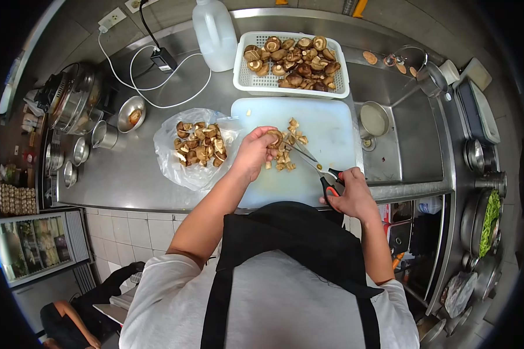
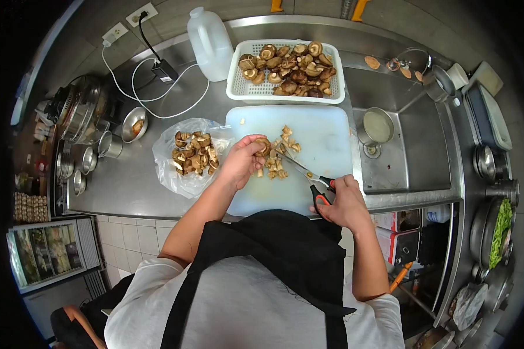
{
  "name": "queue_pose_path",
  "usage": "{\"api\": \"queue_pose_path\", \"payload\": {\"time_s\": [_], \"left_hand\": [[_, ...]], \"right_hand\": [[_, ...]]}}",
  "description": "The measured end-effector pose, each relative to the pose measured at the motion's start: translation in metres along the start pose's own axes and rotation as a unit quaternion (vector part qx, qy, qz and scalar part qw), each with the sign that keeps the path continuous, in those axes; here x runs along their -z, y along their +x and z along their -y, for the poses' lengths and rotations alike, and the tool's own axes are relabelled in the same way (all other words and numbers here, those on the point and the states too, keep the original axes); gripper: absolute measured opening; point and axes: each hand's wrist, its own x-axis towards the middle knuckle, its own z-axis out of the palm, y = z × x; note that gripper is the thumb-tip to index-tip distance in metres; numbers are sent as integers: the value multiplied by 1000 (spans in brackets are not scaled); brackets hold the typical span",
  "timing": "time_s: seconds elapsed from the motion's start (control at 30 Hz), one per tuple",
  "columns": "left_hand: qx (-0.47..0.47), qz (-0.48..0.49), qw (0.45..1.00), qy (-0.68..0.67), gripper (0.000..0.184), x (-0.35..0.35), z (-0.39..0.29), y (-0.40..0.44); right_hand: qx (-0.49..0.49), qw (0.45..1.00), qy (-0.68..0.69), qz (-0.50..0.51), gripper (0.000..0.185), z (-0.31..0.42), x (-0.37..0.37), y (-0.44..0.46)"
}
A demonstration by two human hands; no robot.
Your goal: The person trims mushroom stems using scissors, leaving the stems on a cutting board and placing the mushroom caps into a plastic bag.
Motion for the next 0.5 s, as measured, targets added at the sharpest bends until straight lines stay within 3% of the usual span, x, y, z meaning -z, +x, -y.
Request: {"api": "queue_pose_path", "payload": {"time_s": [0.1,0.17,0.27,0.5], "left_hand": [[-17,-24,997,-74,26,-5,-5,-8],[-45,-44,992,-109,27,-2,-11,-20],[-114,-76,980,-142,31,16,-18,-36],[-185,-229,932,-213,24,88,-4,-52]], "right_hand": [[32,999,43,1,67,-14,-2,-2],[39,978,202,47,59,-19,-6,-3],[99,944,294,111,43,-18,-27,9],[118,918,278,257,34,58,-59,52]]}}
